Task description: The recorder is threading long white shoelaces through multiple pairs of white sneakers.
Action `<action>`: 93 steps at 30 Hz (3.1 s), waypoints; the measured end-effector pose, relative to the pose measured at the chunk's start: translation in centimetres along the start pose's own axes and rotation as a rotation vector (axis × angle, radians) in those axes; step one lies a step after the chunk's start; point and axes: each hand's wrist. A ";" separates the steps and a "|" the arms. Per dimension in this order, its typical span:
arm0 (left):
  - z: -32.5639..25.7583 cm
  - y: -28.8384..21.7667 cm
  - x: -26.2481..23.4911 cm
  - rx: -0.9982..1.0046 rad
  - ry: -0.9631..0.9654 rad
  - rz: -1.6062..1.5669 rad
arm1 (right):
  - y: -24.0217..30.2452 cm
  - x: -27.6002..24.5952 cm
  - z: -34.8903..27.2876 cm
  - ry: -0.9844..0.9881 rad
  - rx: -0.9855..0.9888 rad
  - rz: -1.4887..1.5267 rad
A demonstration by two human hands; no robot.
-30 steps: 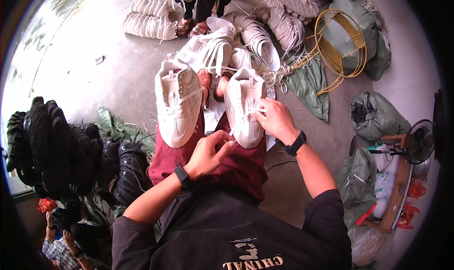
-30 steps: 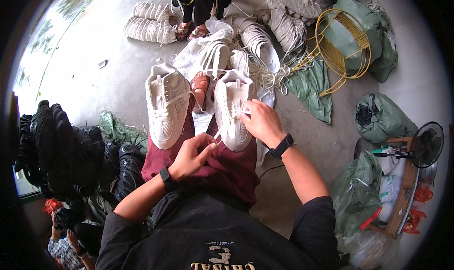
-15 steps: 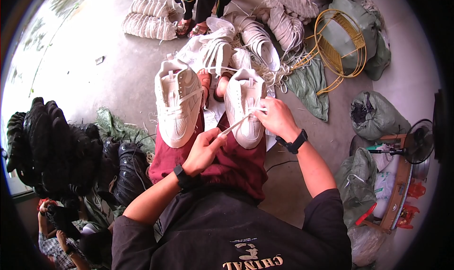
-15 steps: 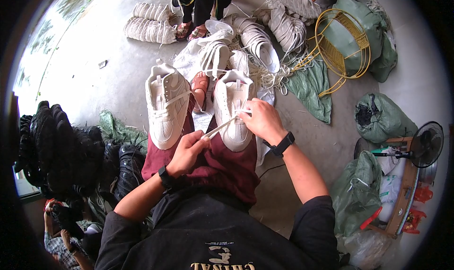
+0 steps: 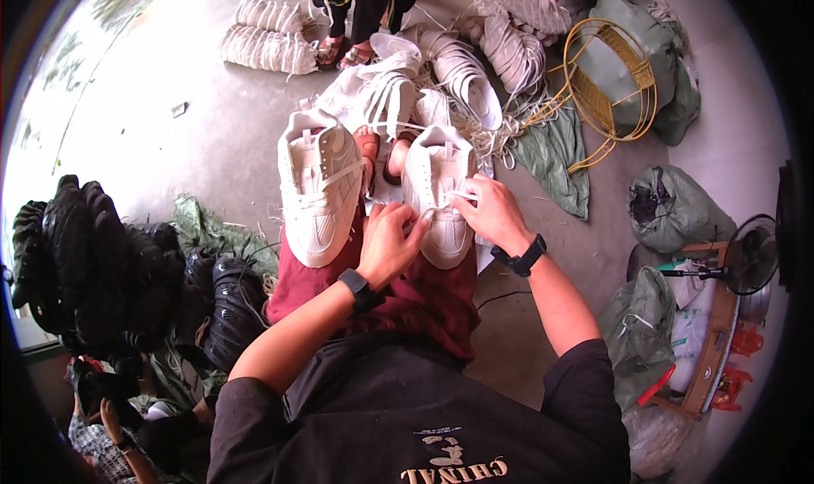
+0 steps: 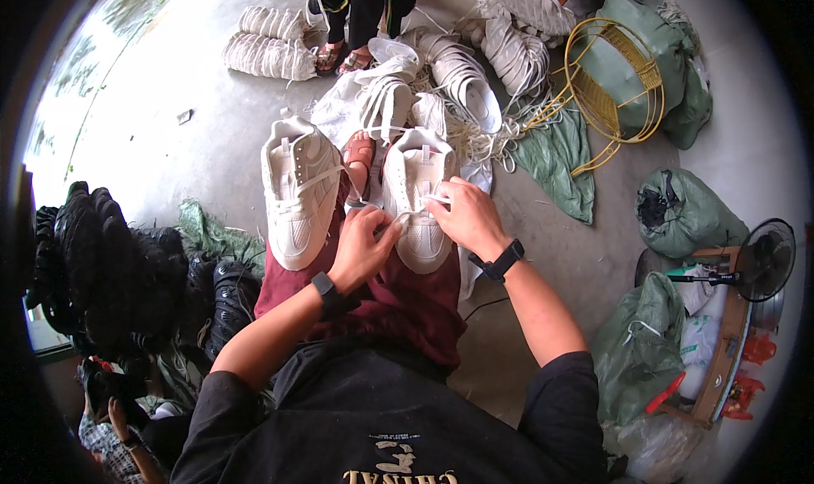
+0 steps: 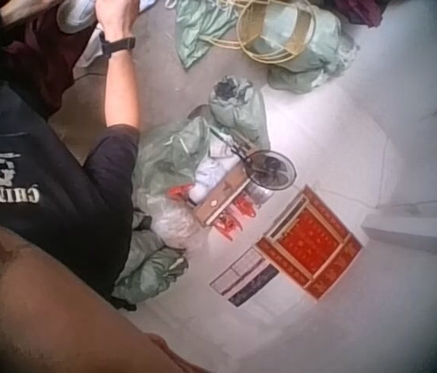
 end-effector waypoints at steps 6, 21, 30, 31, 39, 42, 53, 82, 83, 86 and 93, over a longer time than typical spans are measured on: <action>1.7 1.3 1.5 -0.134 0.280 -0.445 | -3.4 1.8 0.1 -0.078 -0.042 0.316; 2.8 4.1 1.1 -0.076 0.438 -0.707 | -9.7 -3.9 0.7 -0.278 0.451 1.675; 2.5 3.5 0.1 -0.069 0.471 -0.610 | -13.4 -6.3 -0.1 -0.490 0.461 1.761; 2.5 3.4 -0.1 -0.070 0.471 -0.611 | -13.0 -6.0 -0.1 -0.491 0.476 1.742; 1.8 3.6 0.7 0.001 0.367 -0.590 | -13.4 -7.7 0.0 -0.445 0.444 1.774; 1.8 3.6 1.0 0.094 0.298 -0.497 | -14.9 -10.0 -0.2 -0.546 0.309 1.839; 1.3 1.1 0.8 0.114 0.036 -0.258 | -11.4 -9.3 -0.1 -0.494 0.172 2.005; 3.2 0.7 2.1 0.240 0.121 -0.172 | -14.9 -10.7 5.0 -0.439 0.214 1.721; 3.0 0.3 1.9 0.230 0.103 -0.182 | -13.7 -11.2 4.1 -0.430 0.180 1.686; 3.7 -0.2 2.0 0.190 -0.017 -0.173 | -10.8 -12.6 1.1 -0.339 0.085 1.633; 6.3 -3.0 1.8 0.448 -0.034 0.058 | -4.5 -13.6 -7.6 -0.105 -0.056 1.309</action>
Point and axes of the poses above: each hand's wrist, its own z-axis towards the middle knuckle, its own x-axis out of the palm, y = z × x, and after that the axes turned 10 degrees about -x, right-handed
